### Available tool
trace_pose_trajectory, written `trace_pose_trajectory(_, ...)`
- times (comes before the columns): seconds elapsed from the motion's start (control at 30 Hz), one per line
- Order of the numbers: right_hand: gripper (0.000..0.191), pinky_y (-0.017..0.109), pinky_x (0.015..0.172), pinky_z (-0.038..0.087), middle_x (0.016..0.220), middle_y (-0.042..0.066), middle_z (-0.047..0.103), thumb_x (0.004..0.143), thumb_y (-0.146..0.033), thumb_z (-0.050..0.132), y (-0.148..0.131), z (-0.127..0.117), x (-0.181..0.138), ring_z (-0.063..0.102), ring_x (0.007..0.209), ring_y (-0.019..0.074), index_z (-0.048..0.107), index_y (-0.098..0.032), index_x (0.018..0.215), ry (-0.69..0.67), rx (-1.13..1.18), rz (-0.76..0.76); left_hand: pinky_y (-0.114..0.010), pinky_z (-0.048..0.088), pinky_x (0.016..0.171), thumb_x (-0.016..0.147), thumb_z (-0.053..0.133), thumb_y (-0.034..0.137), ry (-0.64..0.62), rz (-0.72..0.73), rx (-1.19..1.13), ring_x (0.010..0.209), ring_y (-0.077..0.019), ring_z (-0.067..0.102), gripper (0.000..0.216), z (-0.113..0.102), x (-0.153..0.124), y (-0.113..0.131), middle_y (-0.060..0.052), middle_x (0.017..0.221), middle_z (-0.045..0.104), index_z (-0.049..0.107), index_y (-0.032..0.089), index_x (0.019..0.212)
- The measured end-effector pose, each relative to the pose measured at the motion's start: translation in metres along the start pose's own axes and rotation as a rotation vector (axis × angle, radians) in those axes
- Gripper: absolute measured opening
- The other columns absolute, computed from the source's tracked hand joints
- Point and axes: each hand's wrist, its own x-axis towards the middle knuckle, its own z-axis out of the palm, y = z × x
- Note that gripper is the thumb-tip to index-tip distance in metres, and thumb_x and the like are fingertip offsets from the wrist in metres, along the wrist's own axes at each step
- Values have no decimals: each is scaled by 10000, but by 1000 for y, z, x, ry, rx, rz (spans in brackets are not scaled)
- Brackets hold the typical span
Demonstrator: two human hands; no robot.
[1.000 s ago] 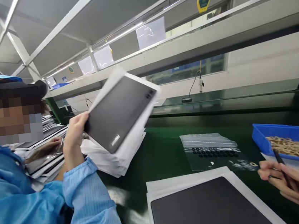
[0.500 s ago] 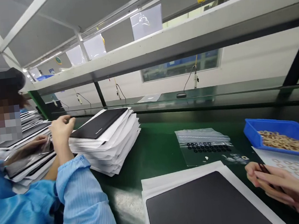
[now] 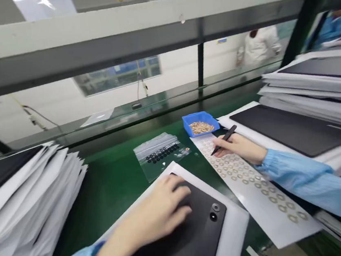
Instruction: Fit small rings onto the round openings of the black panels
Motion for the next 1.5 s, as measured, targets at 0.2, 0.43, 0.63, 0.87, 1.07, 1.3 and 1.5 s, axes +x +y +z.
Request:
trace_pose_trajectory(0.2, 171, 256, 616, 586, 739, 47, 664, 859, -264, 638, 33, 0, 35, 664, 648, 129, 612, -95, 871, 152, -31, -58, -486, 342, 1086, 923, 430, 222, -124, 41, -5, 1324, -278, 311, 352, 57, 21, 17, -113, 1391, 402, 466, 206, 1274)
trace_pose_trajectory(0.43, 262, 283, 654, 543, 940, 46, 624, 930, -333, 528, 50, 7, 73, 614, 743, 120, 579, -126, 1082, 288, -74, -113, -514, 344, 1079, 887, 446, 185, -253, -14, 12, 1335, -302, 314, 401, 44, 25, 21, -118, 1422, 398, 482, 198, 1285)
trace_pose_trajectory(0.63, 268, 295, 669, 543, 921, 42, 624, 925, -350, 532, 60, 10, 66, 614, 743, 124, 584, -125, 1061, 149, -67, -103, -519, 335, 1081, 898, 450, 238, -219, -15, -49, 1329, -307, 324, 399, 46, 25, 19, -109, 1425, 405, 480, 223, 1296)
trace_pose_trajectory(0.87, 283, 226, 541, 505, 789, 9, 606, 936, -379, 509, 56, 19, 71, 569, 593, 82, 584, -115, 1008, 148, -100, -131, -494, 339, 1082, 899, 453, 234, -197, -16, -60, 1322, -288, 325, 381, 46, 24, 17, -88, 1420, 406, 480, 233, 1279)
trace_pose_trajectory(1.07, 268, 200, 490, 473, 658, -35, 575, 919, -377, 542, 56, 23, 68, 525, 486, 59, 583, -112, 914, 194, -173, -206, -480, 331, 1088, 920, 435, 262, -139, 23, -73, 1317, -270, 317, 371, 51, 20, 14, -62, 1412, 404, 443, 260, 1290)
trace_pose_trajectory(1.3, 235, 203, 513, 480, 704, -23, 583, 915, -342, 556, 58, 22, 70, 535, 531, 62, 590, -109, 906, 160, -182, -190, -479, 342, 1075, 909, 455, 252, -118, 27, -63, 1303, -274, 331, 371, 53, 19, 14, -64, 1398, 416, 448, 261, 1280)
trace_pose_trajectory(1.5, 303, 208, 554, 515, 681, 2, 609, 931, -361, 523, 34, 22, 63, 598, 580, 80, 591, -98, 796, 10, -41, -121, -474, 357, 1058, 911, 455, 244, -64, 67, -33, 1281, -276, 348, 360, 58, 19, 12, -88, 1372, 434, 469, 235, 1270)
